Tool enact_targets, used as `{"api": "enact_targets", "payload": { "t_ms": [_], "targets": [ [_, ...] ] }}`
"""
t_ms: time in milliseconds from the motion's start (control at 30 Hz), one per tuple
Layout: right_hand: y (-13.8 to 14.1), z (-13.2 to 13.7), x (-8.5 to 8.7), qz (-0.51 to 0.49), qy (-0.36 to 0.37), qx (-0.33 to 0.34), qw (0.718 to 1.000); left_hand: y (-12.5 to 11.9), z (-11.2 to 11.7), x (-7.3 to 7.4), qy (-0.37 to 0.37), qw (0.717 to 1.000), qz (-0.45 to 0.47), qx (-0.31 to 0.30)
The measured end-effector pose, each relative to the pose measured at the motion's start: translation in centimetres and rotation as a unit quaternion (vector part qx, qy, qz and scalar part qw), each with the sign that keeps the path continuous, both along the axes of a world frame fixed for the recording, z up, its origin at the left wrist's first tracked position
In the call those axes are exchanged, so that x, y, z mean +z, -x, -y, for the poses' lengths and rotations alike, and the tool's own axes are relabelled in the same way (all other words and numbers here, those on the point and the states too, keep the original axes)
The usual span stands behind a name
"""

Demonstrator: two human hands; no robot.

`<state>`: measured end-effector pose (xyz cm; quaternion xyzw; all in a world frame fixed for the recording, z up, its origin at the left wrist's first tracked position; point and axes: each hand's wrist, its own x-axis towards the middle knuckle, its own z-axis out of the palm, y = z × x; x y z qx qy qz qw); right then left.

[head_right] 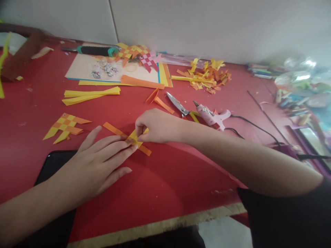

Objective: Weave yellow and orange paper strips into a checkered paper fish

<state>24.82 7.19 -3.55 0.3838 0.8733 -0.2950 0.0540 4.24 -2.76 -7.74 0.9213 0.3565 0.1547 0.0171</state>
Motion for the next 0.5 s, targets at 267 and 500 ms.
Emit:
{"api": "enact_targets", "payload": {
  "t_ms": [267, 500],
  "targets": [
    [-0.9, 0.8, -0.7, -0.019, -0.068, -0.019, 0.997, -0.1, 0.0, 0.1, -0.01, 1.0, -0.005, -0.002],
    [-2.3, 5.7, -2.9, -0.115, -0.341, 0.135, 0.923, 0.0, 0.1, 0.0, -0.013, 1.0, -0.003, -0.007]
  ]
}}
